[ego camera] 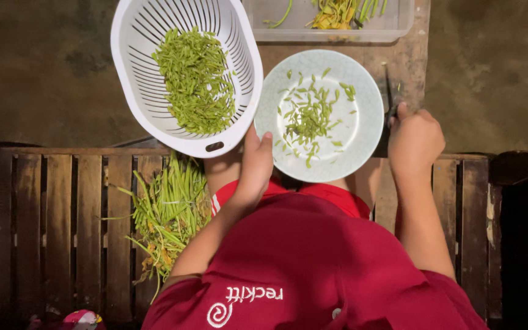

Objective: The person uses scissors to cut long green vegetable stems into small pieces over a plate, then transfers the cut pieces into a white colander. The person repeats this process with multiple stems, occasionally picking up new stems from a nearby container.

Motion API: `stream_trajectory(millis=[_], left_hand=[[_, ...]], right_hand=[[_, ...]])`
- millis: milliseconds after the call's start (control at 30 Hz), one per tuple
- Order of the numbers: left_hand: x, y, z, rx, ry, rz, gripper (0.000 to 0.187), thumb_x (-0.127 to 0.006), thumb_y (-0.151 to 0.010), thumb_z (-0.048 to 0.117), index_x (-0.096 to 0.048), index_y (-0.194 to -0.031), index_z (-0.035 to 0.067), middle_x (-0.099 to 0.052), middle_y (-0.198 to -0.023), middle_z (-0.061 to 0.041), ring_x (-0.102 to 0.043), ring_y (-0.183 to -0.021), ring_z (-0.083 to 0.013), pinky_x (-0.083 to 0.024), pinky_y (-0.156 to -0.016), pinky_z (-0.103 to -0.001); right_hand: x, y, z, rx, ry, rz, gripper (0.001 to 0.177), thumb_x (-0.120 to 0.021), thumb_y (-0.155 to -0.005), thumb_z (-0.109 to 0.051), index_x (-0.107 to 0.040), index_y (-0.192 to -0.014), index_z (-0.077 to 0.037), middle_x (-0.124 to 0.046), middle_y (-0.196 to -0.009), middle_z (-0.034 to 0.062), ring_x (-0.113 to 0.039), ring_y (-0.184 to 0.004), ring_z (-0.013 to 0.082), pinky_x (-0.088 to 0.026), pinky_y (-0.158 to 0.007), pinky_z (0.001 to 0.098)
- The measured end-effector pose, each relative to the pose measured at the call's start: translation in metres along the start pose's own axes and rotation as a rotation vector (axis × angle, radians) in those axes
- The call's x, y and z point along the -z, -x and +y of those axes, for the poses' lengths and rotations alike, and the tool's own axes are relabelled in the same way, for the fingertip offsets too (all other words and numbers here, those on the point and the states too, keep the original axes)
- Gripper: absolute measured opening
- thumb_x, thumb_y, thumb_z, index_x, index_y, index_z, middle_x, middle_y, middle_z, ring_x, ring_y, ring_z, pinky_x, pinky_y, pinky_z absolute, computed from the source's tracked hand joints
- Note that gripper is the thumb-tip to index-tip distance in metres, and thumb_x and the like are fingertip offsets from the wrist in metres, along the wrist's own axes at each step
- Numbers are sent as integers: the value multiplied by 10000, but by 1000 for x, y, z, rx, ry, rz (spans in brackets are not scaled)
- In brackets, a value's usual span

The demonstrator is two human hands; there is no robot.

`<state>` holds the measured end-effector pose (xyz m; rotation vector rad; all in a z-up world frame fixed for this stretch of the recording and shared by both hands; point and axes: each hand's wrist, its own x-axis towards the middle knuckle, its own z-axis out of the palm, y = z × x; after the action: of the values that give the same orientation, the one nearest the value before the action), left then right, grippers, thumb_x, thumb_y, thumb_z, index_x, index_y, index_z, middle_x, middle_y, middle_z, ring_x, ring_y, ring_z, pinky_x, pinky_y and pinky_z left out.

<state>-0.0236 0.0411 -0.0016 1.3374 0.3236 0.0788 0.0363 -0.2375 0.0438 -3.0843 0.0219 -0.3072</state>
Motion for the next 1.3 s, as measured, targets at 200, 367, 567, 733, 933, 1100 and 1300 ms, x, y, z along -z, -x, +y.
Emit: stream_trajectory(millis=[200, 367, 567, 733, 933, 1100, 1300], left_hand=[[3, 10, 16, -9, 67, -54, 551, -418, -1010, -48, -319, -1552, -32, -454, -1560, -170, -432, -1434, -256, -284, -1207, -332], [7, 18, 36, 36, 140, -172, 531, -445, -1023, -21, -329, -1541, -27, -480, -1512, -156, -445, -1394, -218, -313, -1180, -329], [11, 25, 78, -173, -12, -307, 383, -497, -1109, 109, -472, -1459, -43, -610, -1381, -165, -548, -1293, -202, -428, -1144, -339], [46, 32, 115, -414, -655, -143, 475, -608, -1055, 241, -490, -1441, -11, -617, -1352, -219, -577, -1267, -355, -425, -1094, -405], [78, 25, 130, -455, -1214, -158, 496, -690, -949, 269, -568, -1399, 99, -708, -1082, -117, -635, -1069, -327, -446, -935, -478], [116, 34, 139, -565, -1120, -203, 521, -728, -875, 192, -600, -1377, 133, -722, -1069, -70, -651, -1017, -305, -434, -891, -447], [134, 47, 158, -630, -885, -169, 549, -798, -863, 326, -624, -1308, 56, -703, -1185, -132, -639, -1135, -304, -479, -985, -429]], right_hand=[[-12, 14, 6, 98, -237, 81, 330, -573, -1012, -26, -728, -1302, -35, -661, -1022, 215, -649, -914, 389, -528, -787, 467], [9, 4, 24, -411, -1311, -139, 336, -545, -1160, -237, -692, -1393, -47, -695, -1046, 99, -501, -812, 163, -393, -721, 332], [49, -9, 29, -263, -1577, -365, 368, -586, -1030, -70, -608, -1382, 37, -722, -1203, 89, -692, -1025, 151, -548, -928, 282], [65, -45, 1, 6, -1666, -210, 339, -546, -1079, 24, -612, -1403, 99, -709, -1277, 136, -681, -1098, 173, -533, -1026, 280], [87, -70, -75, 23, -1783, -77, 327, -541, -1029, 22, -589, -1346, 86, -706, -1265, 152, -700, -1087, 190, -564, -1039, 310], [96, -79, -122, 87, -1805, -137, 356, -534, -1020, 15, -583, -1364, 92, -699, -1278, 142, -689, -1127, 180, -550, -1039, 294], [84, -93, -161, 181, -1718, -136, 363, -544, -1044, -11, -573, -1396, 72, -690, -1291, 120, -666, -1103, 149, -528, -1034, 278]])
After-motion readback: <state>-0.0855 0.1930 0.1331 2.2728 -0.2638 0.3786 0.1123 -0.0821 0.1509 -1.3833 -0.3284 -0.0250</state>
